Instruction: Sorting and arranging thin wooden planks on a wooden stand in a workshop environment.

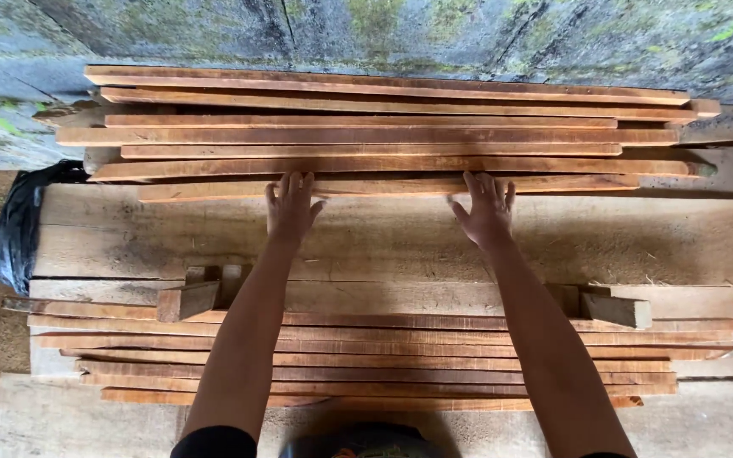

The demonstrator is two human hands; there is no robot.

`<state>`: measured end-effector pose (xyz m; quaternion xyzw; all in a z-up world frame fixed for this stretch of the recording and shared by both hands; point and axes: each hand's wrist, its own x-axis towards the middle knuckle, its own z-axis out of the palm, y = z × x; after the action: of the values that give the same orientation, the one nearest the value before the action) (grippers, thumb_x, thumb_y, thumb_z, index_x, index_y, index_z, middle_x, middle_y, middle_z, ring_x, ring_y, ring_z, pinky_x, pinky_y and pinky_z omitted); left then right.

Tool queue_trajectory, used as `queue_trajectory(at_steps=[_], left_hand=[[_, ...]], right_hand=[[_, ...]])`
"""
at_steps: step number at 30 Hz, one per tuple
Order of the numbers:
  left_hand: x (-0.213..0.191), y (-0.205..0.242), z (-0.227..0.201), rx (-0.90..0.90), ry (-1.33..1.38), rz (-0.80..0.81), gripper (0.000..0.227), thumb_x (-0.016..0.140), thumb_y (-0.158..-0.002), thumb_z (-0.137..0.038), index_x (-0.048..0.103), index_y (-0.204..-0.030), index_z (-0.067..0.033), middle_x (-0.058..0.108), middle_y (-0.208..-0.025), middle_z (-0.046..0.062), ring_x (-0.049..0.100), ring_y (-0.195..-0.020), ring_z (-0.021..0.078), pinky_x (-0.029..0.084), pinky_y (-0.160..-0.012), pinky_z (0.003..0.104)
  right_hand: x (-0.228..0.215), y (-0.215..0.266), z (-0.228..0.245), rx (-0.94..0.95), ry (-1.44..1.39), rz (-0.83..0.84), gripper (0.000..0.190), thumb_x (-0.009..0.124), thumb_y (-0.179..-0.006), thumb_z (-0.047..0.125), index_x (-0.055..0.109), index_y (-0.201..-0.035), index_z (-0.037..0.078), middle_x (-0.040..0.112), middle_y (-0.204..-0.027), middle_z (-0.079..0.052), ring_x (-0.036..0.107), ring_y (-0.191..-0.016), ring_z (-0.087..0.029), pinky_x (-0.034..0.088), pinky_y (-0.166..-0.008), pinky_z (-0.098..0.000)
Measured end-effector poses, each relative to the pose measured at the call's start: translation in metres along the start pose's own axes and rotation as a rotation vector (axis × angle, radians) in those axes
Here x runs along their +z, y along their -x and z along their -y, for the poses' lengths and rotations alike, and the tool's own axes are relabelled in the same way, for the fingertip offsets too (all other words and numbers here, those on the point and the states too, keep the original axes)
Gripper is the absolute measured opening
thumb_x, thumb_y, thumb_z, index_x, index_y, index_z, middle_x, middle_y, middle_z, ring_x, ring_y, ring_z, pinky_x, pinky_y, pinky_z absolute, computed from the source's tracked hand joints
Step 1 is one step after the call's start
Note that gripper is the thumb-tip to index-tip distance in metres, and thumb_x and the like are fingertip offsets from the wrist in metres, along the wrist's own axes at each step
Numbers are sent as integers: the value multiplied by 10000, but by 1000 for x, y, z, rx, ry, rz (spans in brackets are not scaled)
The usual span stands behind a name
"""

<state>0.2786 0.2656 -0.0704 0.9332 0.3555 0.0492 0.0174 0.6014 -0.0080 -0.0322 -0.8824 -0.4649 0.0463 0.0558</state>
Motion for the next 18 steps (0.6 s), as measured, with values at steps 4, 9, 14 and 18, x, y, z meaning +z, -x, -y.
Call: queue_trajectory(at_steps=[4,9,14,18], left_hand=[[51,-11,9,11,-108,-225,436,839,-736,-413,627,-1044,-190,510,-1071,7,524,-1099,223,424,-974,523],[-27,11,6,101,-110,-185,635,848,-778,-385,540,-1265,-118,560,-1299,91,520,-1320,250,402,-1138,592],[-101,38,7,176,-135,-307,638,816,-798,-399,524,-1282,-103,571,-1192,87,567,-1230,254,262,-1225,604],[-152,69,10,243,-6,-389,617,822,-803,-370,590,-1306,-97,565,-1146,114,559,-1166,306,266,-1180,591]], right_hand=[[21,-18,-30,-51,117,-111,495,796,-855,400,656,-1311,268,553,-1273,-16,535,-1258,-292,253,-1212,-565],[-1,1,-30,-334,250,-413,579,869,-709,305,638,-1214,140,599,-1276,-108,586,-1259,-313,394,-1163,-604],[-63,45,-13,-392,268,-506,551,855,-723,337,644,-1188,130,674,-1060,-68,680,-1064,-265,416,-1147,-557],[-95,76,-22,-432,275,-645,532,775,-831,477,650,-1183,98,644,-1037,-107,658,-995,-295,479,-1019,-497]])
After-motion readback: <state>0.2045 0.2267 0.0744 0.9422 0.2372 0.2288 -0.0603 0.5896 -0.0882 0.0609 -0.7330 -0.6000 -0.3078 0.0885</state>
